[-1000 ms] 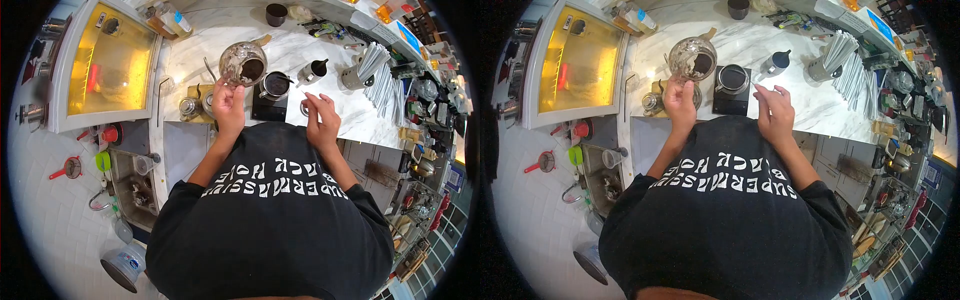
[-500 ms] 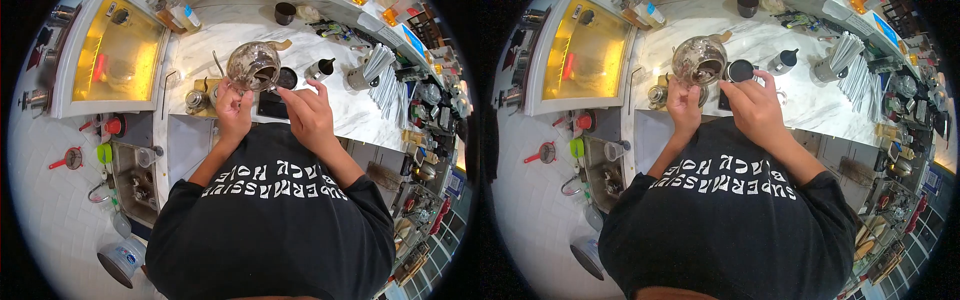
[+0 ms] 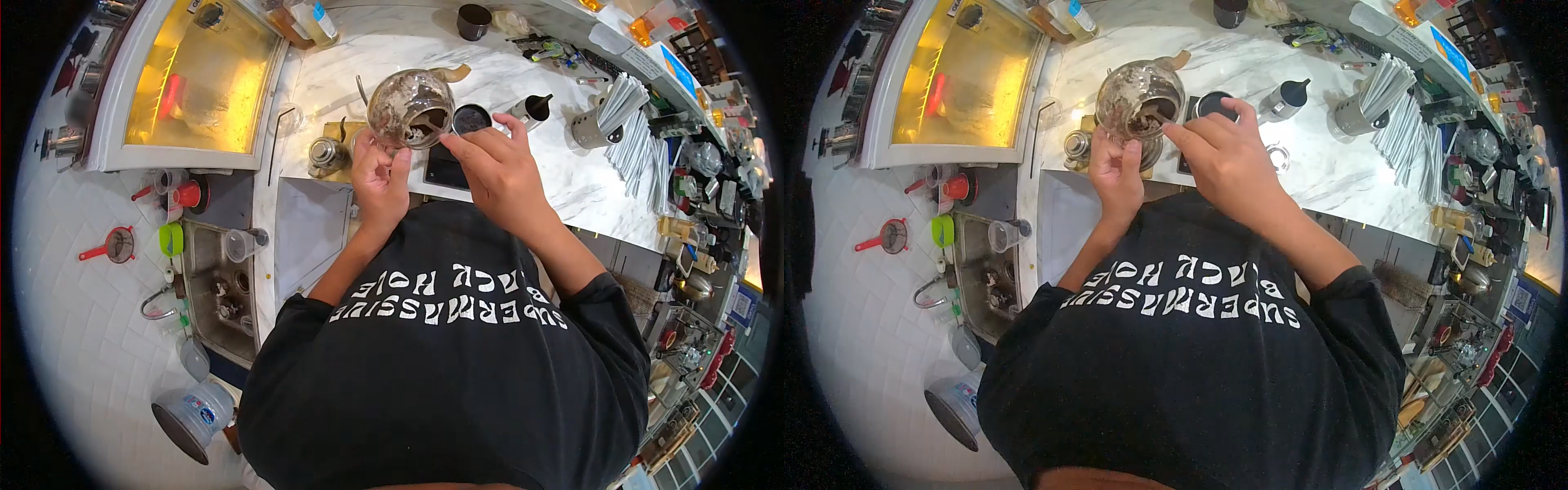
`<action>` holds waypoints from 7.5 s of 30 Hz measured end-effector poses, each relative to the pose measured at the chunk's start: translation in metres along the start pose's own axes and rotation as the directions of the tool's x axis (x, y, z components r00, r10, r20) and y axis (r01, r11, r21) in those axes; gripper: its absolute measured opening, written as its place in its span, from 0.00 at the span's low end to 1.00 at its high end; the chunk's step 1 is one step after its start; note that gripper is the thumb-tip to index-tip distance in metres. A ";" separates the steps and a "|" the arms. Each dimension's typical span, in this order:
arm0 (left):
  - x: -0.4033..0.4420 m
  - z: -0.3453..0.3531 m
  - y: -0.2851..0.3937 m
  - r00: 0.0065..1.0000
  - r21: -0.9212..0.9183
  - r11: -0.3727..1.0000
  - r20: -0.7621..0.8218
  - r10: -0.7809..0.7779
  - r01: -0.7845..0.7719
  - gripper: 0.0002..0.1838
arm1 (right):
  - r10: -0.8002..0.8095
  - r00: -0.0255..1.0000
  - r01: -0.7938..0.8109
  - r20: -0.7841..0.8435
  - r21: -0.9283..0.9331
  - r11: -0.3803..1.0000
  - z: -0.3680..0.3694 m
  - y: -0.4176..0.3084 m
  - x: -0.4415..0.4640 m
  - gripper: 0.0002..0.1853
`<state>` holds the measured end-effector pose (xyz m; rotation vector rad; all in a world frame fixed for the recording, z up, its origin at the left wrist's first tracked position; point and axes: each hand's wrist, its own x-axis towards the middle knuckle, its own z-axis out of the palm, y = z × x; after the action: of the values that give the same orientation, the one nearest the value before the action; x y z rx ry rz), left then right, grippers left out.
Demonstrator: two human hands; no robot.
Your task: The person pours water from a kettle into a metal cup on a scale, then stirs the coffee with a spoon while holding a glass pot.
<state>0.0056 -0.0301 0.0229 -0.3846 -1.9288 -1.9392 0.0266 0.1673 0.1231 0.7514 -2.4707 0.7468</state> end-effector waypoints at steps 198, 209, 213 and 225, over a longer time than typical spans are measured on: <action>-0.021 0.008 -0.027 0.971 -0.037 0.971 -0.029 -0.236 0.235 0.14 | 0.363 0.913 -0.399 -0.184 -0.232 0.887 0.037 0.056 -0.103 0.14; -0.018 0.017 -0.009 0.998 0.061 0.997 0.032 -0.050 0.048 0.13 | 0.193 0.968 -0.199 -0.159 -0.024 0.980 0.003 0.007 -0.055 0.16; -0.021 0.016 -0.009 0.993 0.031 0.993 0.031 -0.111 0.110 0.13 | 0.159 0.985 -0.168 -0.073 -0.145 0.975 0.008 0.010 -0.045 0.17; -0.015 0.016 -0.005 0.990 -0.004 0.991 0.049 -0.135 0.136 0.12 | 0.013 1.000 -0.017 -0.018 -0.208 0.978 0.012 0.021 -0.035 0.19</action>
<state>0.0159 -0.0129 0.0122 -0.3129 -2.0265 -2.0400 0.0367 0.1881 0.0875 0.6460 -2.4928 0.4864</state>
